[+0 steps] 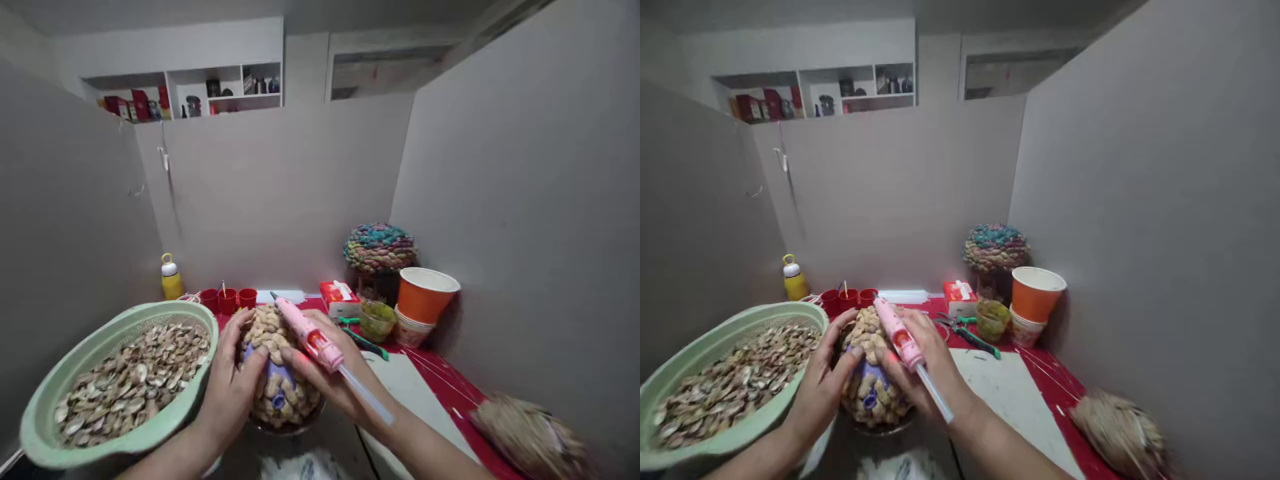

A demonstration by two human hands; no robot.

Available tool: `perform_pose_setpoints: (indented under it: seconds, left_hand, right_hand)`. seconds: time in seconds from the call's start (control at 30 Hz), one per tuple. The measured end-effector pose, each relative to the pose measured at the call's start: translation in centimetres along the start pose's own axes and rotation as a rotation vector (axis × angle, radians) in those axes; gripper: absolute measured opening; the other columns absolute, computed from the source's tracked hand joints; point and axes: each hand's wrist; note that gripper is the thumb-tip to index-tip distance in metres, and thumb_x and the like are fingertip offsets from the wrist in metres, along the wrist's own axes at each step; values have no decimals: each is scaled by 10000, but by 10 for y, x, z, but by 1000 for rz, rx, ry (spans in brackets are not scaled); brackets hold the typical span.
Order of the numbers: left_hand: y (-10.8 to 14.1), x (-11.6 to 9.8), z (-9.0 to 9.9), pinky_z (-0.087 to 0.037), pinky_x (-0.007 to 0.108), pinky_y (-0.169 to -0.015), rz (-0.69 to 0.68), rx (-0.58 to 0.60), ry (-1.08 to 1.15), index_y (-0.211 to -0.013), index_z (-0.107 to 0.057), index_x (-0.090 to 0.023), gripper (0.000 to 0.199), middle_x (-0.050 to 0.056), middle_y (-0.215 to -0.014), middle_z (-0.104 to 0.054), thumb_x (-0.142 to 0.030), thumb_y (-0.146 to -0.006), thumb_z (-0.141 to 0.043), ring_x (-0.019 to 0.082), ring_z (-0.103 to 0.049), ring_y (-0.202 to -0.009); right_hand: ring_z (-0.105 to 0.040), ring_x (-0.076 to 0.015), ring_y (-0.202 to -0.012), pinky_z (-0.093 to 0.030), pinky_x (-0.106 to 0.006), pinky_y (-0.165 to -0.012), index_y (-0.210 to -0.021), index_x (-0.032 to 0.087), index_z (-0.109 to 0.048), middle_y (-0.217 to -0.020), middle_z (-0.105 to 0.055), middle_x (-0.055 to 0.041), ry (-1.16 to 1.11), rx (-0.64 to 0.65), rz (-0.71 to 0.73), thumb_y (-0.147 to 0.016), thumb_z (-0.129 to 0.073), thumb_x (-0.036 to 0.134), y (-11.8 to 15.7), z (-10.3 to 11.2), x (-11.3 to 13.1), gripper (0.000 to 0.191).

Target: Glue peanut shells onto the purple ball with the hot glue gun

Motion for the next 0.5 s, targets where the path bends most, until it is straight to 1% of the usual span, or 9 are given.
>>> perform_pose_setpoints:
  seconds: [0.1,0.2,0.27,0.33,0.37,0.43,0.5]
  left_hand:
    - [1,-2,2,-269,491,-1124,6,0,11,-1287,-502,-242,443,91,-1390,-512,-384,-869,-528,282,-417,-1309]
    - [2,-3,4,-289,498,-1114,20,-5,51,-1295,-505,-255,442,90,-1391,-515,-428,-889,-508,289,-430,-1305]
    - [2,-7,6,-297,494,-1115,19,-30,96,-1307,-499,-266,444,83,-1402,-509,-443,-899,-497,286,-430,-1312]
    - [4,-14,9,-297,479,-1124,4,-85,164,-1310,-503,-276,436,68,-1419,-498,-438,-905,-494,278,-422,-1326]
    - [6,-20,11,-302,462,-1127,-11,-118,208,-1308,-508,-281,428,59,-1425,-496,-430,-907,-496,272,-417,-1333]
    - [11,-34,16,-328,405,-1122,-63,-190,312,-1290,-535,-291,400,36,-1420,-512,-396,-905,-515,252,-416,-1340]
    - [17,-50,25,-368,324,-1098,-148,-260,432,-1247,-577,-302,354,12,-1385,-554,-334,-897,-539,217,-440,-1326]
  right_hand:
    - [-563,-248,-1064,-428,-396,-963,-1166,161,-582,-1126,-607,-103,-25,-32,-26,-879,-559,368,-4,-1,-1,355]
    - [-594,-235,-1007,-454,-379,-941,-1078,181,-620,-1065,-634,-75,-62,-62,-77,-873,-568,370,-5,0,-2,284]
    - [-617,-223,-949,-477,-364,-909,-1040,193,-640,-1011,-655,-56,-82,-90,-118,-865,-575,369,-4,1,-1,256]
    - [-634,-218,-908,-496,-348,-870,-1030,201,-653,-964,-670,-45,-101,-131,-155,-864,-574,380,-3,2,2,257]
    - [-640,-219,-886,-508,-339,-837,-1027,202,-660,-921,-676,-42,-108,-152,-164,-862,-575,395,-3,3,4,268]
    - [-648,-221,-791,-530,-317,-724,-988,198,-676,-754,-660,-26,-120,-193,-180,-857,-574,440,-3,6,8,293]
    - [-621,-211,-640,-514,-294,-580,-888,194,-693,-558,-571,1,-110,-231,-199,-857,-565,479,-3,10,13,314]
Point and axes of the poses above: each hand's wrist, its own y-axis away from the middle knuckle, its own z-axis out of the back of the hand, x = y × z
